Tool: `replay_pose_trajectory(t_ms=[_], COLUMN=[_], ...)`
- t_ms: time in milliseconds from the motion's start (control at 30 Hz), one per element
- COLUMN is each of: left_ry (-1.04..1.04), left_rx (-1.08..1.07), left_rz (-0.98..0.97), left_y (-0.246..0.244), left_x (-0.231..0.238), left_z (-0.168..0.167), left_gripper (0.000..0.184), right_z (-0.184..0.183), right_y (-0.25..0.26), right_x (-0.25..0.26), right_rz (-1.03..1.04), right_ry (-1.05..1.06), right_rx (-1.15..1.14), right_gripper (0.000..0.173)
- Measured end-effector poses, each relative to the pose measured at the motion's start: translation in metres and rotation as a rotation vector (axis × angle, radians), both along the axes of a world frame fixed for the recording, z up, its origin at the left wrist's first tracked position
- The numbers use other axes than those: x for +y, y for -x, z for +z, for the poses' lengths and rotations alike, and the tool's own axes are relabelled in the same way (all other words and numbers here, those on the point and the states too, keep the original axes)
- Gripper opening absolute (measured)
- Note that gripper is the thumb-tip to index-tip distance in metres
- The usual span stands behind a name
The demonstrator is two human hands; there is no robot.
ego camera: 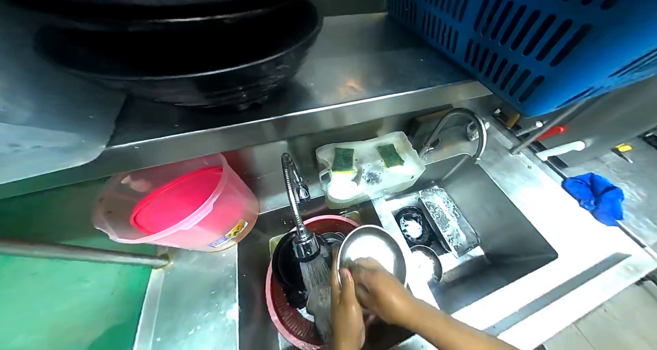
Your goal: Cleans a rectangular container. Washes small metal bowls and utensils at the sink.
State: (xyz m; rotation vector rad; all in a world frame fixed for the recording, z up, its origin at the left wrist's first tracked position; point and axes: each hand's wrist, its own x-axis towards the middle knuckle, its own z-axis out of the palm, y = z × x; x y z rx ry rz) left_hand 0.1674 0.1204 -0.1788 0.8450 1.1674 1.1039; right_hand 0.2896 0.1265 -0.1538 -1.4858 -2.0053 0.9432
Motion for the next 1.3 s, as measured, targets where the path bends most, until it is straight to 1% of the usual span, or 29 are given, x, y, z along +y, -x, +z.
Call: replay_pose_trajectory(t_ms=[33,67,133,167,200,233,267,300,333,367,433,500,567,600,633,667,700,733,800,833,867,933,1000,1033,1100,1167,1200,1267,1300], left_ry=[-0.025,-0.075,-0.192,-0.238,-0.281,-0.315,-0.329,-0.317,-0.269,-0.179,0.082,0.308,0.432,0.450,0.476,0.526,0.599,0.683,0.788,0.781,0.731,0.532,0.338,0.327,0.421,0.511,0.527,0.572,0.576], left_rx=[0.005,0.028,0.119,0.164,0.202,0.216,0.214,0.211,0.198,0.163,0.044,-0.087,-0.235,-0.299,-0.362,-0.459,-0.586,-0.688,-0.777,-0.808,-0.823,-0.750,-0.608,-0.558,-0.418,-0.286,-0.185,0.144,0.314], left_rz=[-0.006,-0.022,-0.053,-0.070,-0.081,-0.096,-0.099,-0.074,-0.020,0.059,0.253,0.329,0.237,0.153,0.049,-0.049,-0.138,-0.207,-0.291,-0.375,-0.461,-0.579,-0.577,-0.521,-0.313,-0.113,-0.022,0.074,0.073], left_y=[-0.005,-0.008,-0.008,-0.006,-0.005,-0.004,-0.005,-0.007,-0.011,-0.016,-0.028,-0.039,-0.049,-0.054,-0.058,-0.061,-0.063,-0.064,-0.066,-0.064,-0.062,-0.058,-0.057,-0.056,-0.061,-0.069,-0.072,-0.071,-0.069], left_x=[0.001,0.004,0.013,0.016,0.018,0.018,0.017,0.015,0.013,0.014,0.023,0.036,0.039,0.036,0.033,0.030,0.026,0.020,0.007,0.002,-0.001,-0.004,-0.006,-0.009,-0.014,-0.010,-0.003,0.013,0.019], left_z=[0.004,0.007,0.016,0.021,0.023,0.023,0.019,0.012,0.004,-0.004,-0.011,-0.003,0.009,0.019,0.033,0.052,0.060,0.056,0.024,0.014,0.008,-0.004,-0.020,-0.027,-0.031,-0.050,-0.063,-0.087,-0.096], left_gripper=[0.056,0.055,0.055,0.055,0.055,0.054,0.054,0.054,0.054,0.053,0.050,0.045,0.041,0.035,0.026,0.024,0.030,0.035,0.040,0.037,0.032,0.033,0.034,0.035,0.037,0.038,0.037,0.044,0.049], right_z=[-0.002,-0.006,-0.016,-0.020,-0.021,-0.019,-0.017,-0.017,-0.020,-0.023,-0.029,-0.032,-0.025,-0.014,0.001,0.022,0.043,0.065,0.108,0.117,0.114,0.084,0.039,0.019,-0.009,-0.025,-0.031,-0.034,-0.031], right_y=[-0.002,-0.009,-0.027,-0.031,-0.032,-0.029,-0.024,-0.020,-0.018,-0.017,-0.013,-0.007,-0.001,-0.001,-0.004,-0.008,-0.016,-0.026,-0.049,-0.061,-0.070,-0.079,-0.071,-0.063,-0.043,-0.026,-0.020,-0.019,-0.025], right_x=[0.012,0.026,0.043,0.041,0.032,0.019,0.004,-0.012,-0.029,-0.046,-0.074,-0.085,-0.074,-0.060,-0.042,-0.024,-0.007,0.008,0.032,0.044,0.053,0.054,0.038,0.027,0.002,-0.019,-0.025,-0.035,-0.039], right_rz=[-0.083,-0.170,-0.336,-0.398,-0.423,-0.417,-0.397,-0.382,-0.381,-0.408,-0.514,-0.621,-0.668,-0.680,-0.691,-0.702,-0.710,-0.703,-0.682,-0.688,-0.697,-0.699,-0.758,-0.816,-0.935,-1.035,-1.055,-0.980,-0.900], right_ry=[-0.139,-0.235,-0.319,-0.295,-0.208,-0.077,0.066,0.148,0.147,0.075,-0.172,-0.363,-0.484,-0.559,-0.631,-0.677,-0.685,-0.603,-0.194,0.014,0.161,0.380,0.481,0.502,0.511,0.599,0.648,0.648,0.600], right_rx=[-0.024,-0.125,-0.390,-0.496,-0.546,-0.523,-0.451,-0.357,-0.249,-0.140,-0.007,0.081,0.146,0.132,0.097,0.052,0.015,-0.004,0.086,0.214,0.381,0.656,0.852,0.947,1.092,1.132,1.103,1.055,0.985], right_gripper=[0.020,0.020,0.020,0.021,0.024,0.027,0.030,0.029,0.026,0.022,0.014,0.013,0.017,0.021,0.024,0.025,0.026,0.026,0.031,0.033,0.033,0.031,0.034,0.036,0.039,0.040,0.040,0.042,0.046])
